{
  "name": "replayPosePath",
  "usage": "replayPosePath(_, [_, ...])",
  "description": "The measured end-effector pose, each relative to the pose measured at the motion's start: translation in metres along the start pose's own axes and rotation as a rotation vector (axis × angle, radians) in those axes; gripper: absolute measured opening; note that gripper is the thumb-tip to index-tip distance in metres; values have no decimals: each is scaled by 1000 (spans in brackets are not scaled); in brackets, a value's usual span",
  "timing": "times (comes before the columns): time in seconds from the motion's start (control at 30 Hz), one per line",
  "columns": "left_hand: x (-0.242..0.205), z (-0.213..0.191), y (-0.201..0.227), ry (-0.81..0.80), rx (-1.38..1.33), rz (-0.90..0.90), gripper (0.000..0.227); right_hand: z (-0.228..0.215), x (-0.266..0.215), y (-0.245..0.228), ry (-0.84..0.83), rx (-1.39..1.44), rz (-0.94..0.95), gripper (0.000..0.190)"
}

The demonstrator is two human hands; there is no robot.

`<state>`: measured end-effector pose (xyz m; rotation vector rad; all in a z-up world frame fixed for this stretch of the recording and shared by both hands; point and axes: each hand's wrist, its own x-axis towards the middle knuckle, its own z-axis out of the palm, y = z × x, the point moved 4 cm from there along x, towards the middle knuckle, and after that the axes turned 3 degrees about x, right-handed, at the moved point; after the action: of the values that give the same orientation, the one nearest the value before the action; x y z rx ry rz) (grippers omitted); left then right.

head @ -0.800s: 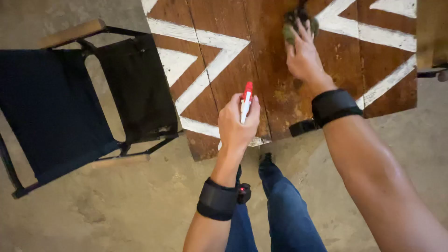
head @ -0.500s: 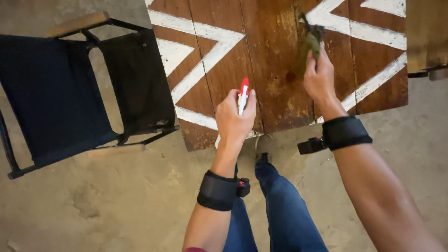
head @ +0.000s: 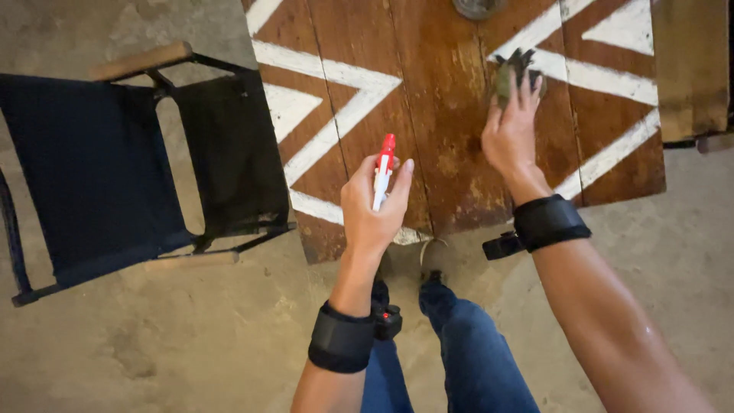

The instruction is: The person sprays liquid from a white bottle with a red nozzle onto wooden tables and wipes the surfaces with a green cloth. The person moves between two tables with white geometric patterns, repeatedly spraying and wiping different sections.

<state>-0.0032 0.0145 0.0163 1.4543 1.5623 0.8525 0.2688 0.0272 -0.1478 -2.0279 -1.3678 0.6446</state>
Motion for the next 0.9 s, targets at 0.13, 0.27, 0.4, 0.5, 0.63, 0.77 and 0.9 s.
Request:
replayPosePath(0.13, [21,-8,-8,103,-151,39,16,39,22,-4,-106,-300,90,65])
replayPosePath(0.27, [38,-13,-21,140,-178,229,20,72,46,-11,-43,-394,-5,65])
replayPosePath(0.4, [52,-18,-32,117,-182,327,24,95,71,-29,-36,-362,-131,65])
replayPosePath(0.5, [61,-19,-45,72,-179,144,23,104,86,-36,-26,-399,-155,68])
replayPosePath(0.63, [68,-25,-41,44,-140,244,25,111,109,-36,-43,-386,-70,68])
replayPosePath(0.77, [70,-27,-46,21,-211,265,32,116,122,-36,24,-384,-38,68])
replayPosePath(0.9, [72,-24,-52,3,-251,202,33,122,128,-49,12,-444,-51,68])
